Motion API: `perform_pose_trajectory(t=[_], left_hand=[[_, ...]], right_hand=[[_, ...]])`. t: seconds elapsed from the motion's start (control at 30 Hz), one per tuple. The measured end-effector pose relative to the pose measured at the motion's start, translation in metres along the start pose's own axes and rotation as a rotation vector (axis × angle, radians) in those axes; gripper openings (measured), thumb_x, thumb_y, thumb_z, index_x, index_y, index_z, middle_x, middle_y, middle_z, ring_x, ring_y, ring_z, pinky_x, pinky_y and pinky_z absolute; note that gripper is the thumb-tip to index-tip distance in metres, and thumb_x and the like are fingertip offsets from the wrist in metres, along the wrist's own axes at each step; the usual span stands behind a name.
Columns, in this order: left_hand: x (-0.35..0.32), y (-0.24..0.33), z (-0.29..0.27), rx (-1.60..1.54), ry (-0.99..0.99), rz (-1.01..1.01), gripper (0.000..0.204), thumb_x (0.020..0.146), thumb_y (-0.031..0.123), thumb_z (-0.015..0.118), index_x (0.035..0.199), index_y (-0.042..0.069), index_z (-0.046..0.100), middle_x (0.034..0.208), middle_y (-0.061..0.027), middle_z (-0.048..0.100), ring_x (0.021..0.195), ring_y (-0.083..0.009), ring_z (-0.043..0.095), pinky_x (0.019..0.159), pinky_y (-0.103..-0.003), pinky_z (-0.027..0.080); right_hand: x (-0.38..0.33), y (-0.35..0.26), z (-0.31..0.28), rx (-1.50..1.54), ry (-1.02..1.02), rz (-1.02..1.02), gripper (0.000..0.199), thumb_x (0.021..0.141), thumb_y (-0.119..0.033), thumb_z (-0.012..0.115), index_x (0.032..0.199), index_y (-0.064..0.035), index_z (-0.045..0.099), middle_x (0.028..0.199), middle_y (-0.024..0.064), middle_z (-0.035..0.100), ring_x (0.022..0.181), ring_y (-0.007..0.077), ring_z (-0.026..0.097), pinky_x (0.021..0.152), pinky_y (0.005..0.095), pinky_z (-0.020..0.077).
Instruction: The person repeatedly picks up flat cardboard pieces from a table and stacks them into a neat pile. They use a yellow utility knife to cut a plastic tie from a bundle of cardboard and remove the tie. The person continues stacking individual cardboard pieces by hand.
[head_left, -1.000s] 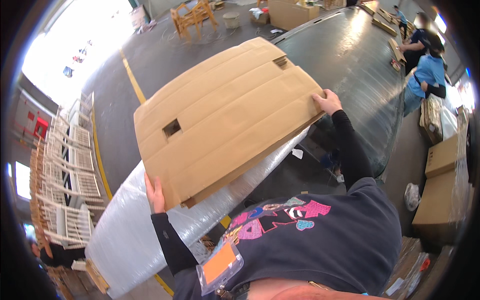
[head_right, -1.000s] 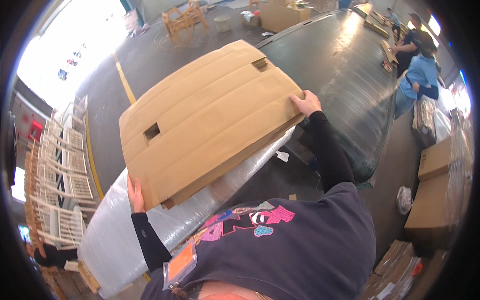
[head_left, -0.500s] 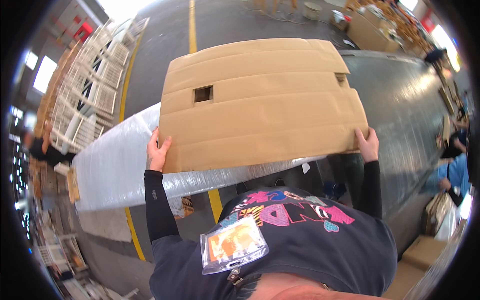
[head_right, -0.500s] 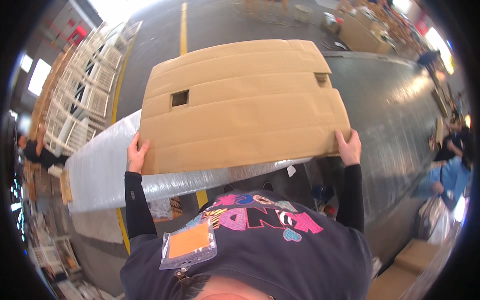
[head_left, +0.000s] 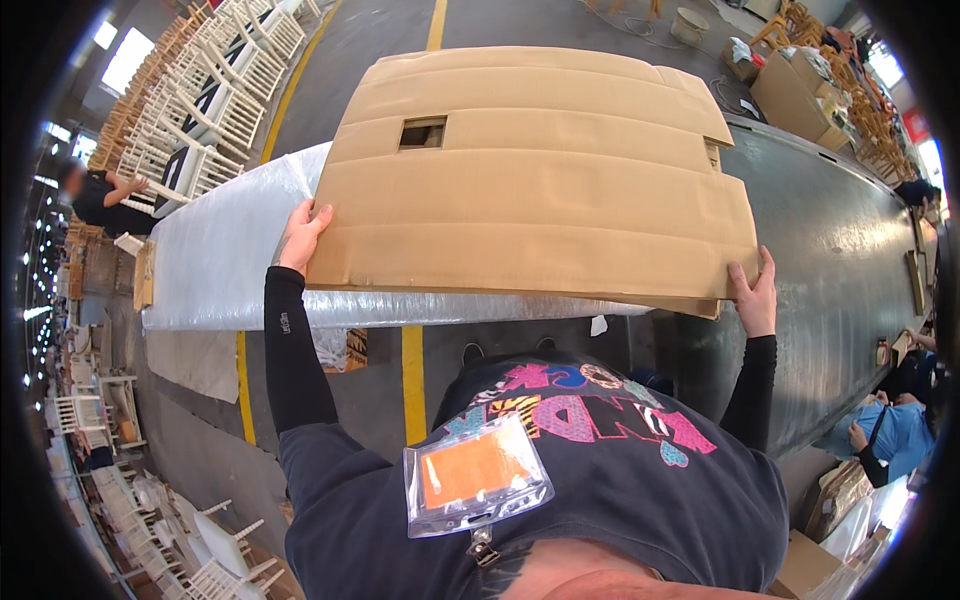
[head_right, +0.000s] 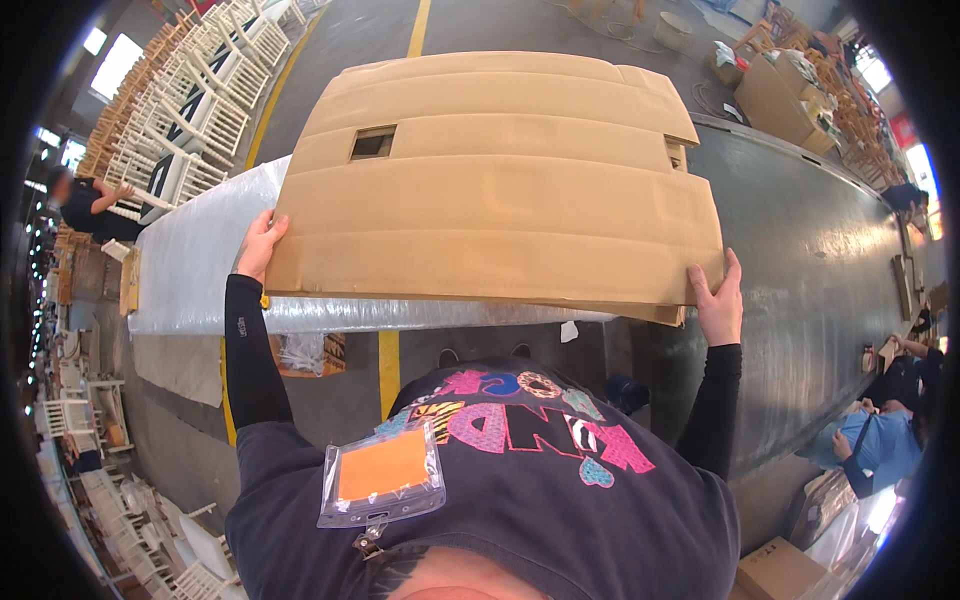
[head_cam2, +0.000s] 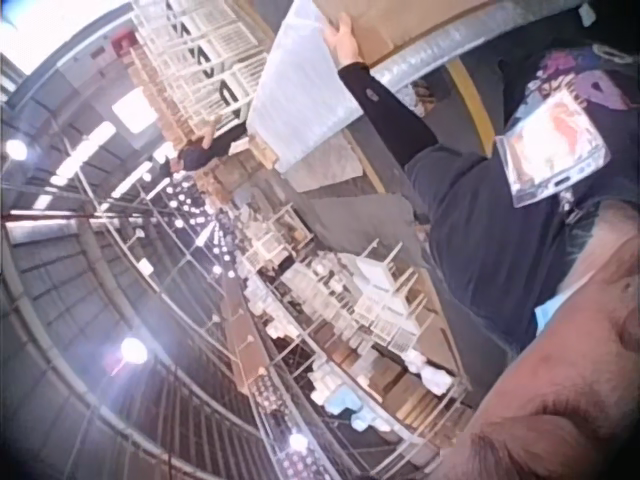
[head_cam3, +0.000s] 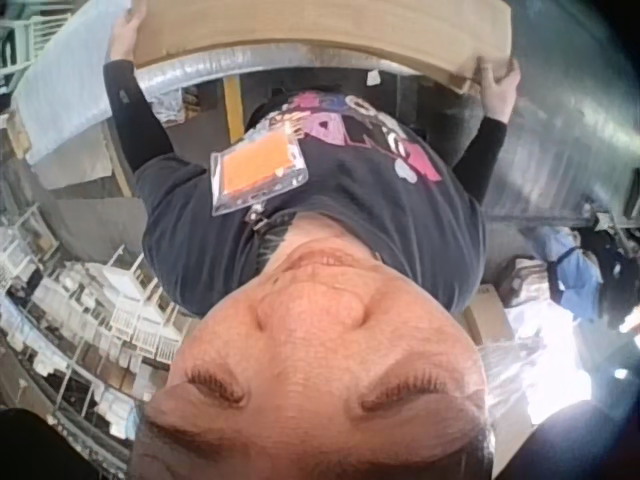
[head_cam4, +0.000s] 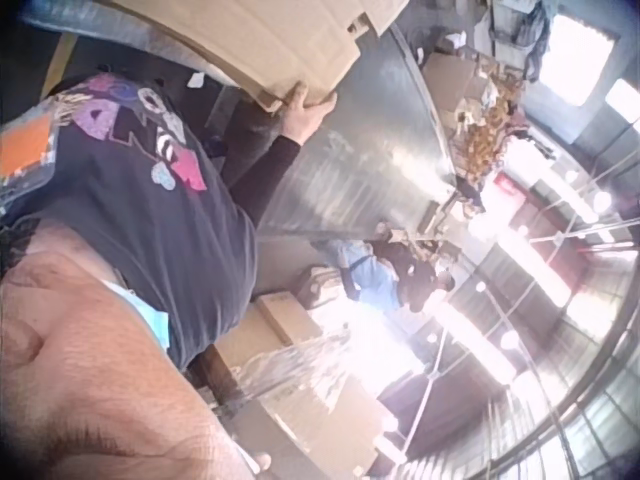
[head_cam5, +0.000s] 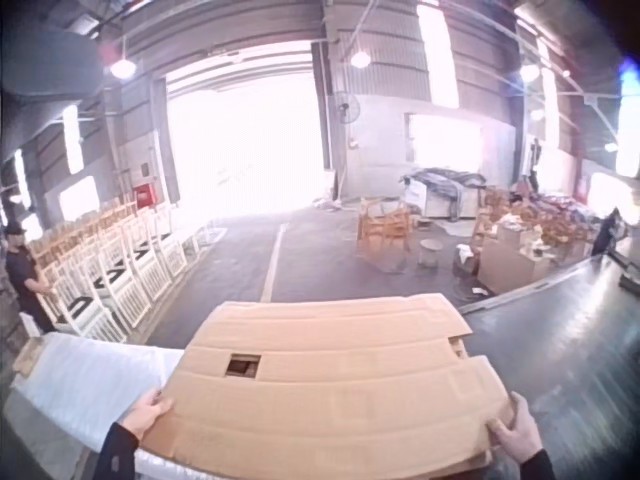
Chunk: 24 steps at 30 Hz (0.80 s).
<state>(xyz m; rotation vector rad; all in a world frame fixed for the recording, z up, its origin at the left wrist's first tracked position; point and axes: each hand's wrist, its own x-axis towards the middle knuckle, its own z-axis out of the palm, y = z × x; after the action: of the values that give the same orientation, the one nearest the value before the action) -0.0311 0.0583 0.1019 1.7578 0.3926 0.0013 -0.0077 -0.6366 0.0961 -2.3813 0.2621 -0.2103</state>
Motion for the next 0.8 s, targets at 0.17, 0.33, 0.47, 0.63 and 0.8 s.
perform_pose_trajectory(t=[0.17,0.33,0.47,0.63,0.8], left_hand=[[0.003,-0.004,0.005,0.001,-0.005,0.023,0.04,0.1,0.026,0.059,0.13,0.0,0.053,0.119,-0.0066,0.065,0.106,-0.0134,0.062,0.091,-0.027,0.049],[0.008,0.003,-0.006,0.015,-0.101,0.02,0.039,0.101,0.026,0.058,0.129,-0.001,0.055,0.118,-0.006,0.066,0.105,-0.0128,0.062,0.09,-0.028,0.049],[0.019,0.016,-0.018,0.027,-0.183,0.027,0.039,0.102,0.027,0.057,0.128,-0.002,0.057,0.116,-0.006,0.067,0.101,-0.0119,0.064,0.087,-0.027,0.051],[-0.007,0.015,-0.027,0.63,0.283,0.309,0.056,0.098,0.035,0.061,0.138,-0.001,0.048,0.135,-0.0184,0.055,0.123,-0.0271,0.054,0.102,-0.037,0.043],[-0.099,0.071,0.057,1.1,-0.188,1.149,0.091,0.081,0.048,0.075,0.149,0.003,0.036,0.152,-0.0192,0.037,0.14,-0.0411,0.034,0.115,-0.057,0.025]], right_hand=[[-0.033,-0.029,0.011,-0.413,0.168,-0.126,0.098,0.079,-0.053,0.077,0.151,-0.0047,0.032,0.148,0.0212,0.04,0.139,0.0376,0.037,0.113,0.0494,0.0316],[-0.081,-0.122,0.034,-0.413,-0.069,-0.75,0.113,0.051,-0.034,0.093,0.149,-0.0156,0.039,0.149,0.0162,0.036,0.139,0.0377,0.034,0.116,0.0543,0.0257],[-0.084,-0.139,0.074,-0.498,0.029,-0.845,0.08,0.064,-0.014,0.079,0.14,-0.0175,0.053,0.132,0.0108,0.05,0.125,0.0317,0.048,0.106,0.0472,0.0394],[-0.087,-0.148,0.084,-0.489,0.159,-0.933,0.062,0.069,-0.004,0.065,0.13,-0.0143,0.063,0.109,0.0063,0.058,0.102,0.0263,0.059,0.089,0.0399,0.0475],[-0.123,-0.144,0.084,-0.511,0.089,-0.783,0.073,0.061,-0.004,0.07,0.133,-0.0104,0.059,0.115,0.0078,0.054,0.109,0.0283,0.054,0.094,0.0424,0.0426]])
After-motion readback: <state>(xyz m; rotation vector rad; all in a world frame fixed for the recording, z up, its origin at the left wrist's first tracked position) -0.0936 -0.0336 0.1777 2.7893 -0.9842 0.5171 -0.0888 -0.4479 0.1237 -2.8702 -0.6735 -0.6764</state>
